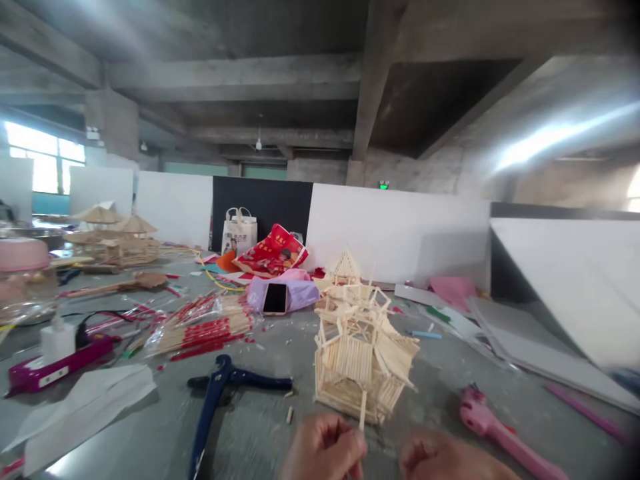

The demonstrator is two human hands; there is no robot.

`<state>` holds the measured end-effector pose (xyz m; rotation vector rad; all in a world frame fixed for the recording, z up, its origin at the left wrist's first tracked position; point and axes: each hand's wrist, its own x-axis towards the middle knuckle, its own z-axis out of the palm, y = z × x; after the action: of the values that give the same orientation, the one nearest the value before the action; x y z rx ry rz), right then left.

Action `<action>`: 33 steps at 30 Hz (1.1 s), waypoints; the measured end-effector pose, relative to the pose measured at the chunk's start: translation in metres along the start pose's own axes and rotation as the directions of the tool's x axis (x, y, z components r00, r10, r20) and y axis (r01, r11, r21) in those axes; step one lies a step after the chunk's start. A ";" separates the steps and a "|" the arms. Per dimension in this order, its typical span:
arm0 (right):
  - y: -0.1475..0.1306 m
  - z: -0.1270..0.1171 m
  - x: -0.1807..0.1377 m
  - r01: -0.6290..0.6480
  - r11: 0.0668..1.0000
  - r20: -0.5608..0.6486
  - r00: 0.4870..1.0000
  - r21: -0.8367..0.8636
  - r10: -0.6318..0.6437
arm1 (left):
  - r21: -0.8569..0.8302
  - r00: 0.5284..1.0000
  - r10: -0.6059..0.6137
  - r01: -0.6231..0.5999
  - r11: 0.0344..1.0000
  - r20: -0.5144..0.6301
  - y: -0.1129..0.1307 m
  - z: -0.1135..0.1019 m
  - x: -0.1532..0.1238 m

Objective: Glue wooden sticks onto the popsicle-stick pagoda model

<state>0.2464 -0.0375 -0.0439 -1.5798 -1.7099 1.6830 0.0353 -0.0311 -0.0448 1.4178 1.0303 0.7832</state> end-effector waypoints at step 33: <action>0.000 0.000 0.002 -0.017 1.000 -0.084 0.996 0.021 0.019 | -0.458 0.988 -0.095 0.029 0.889 -0.122 0.008 0.038 0.050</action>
<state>0.2454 -0.0362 -0.0443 -1.6376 -1.6368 1.6130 0.0910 0.0001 -0.0460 0.9320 0.9162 1.0137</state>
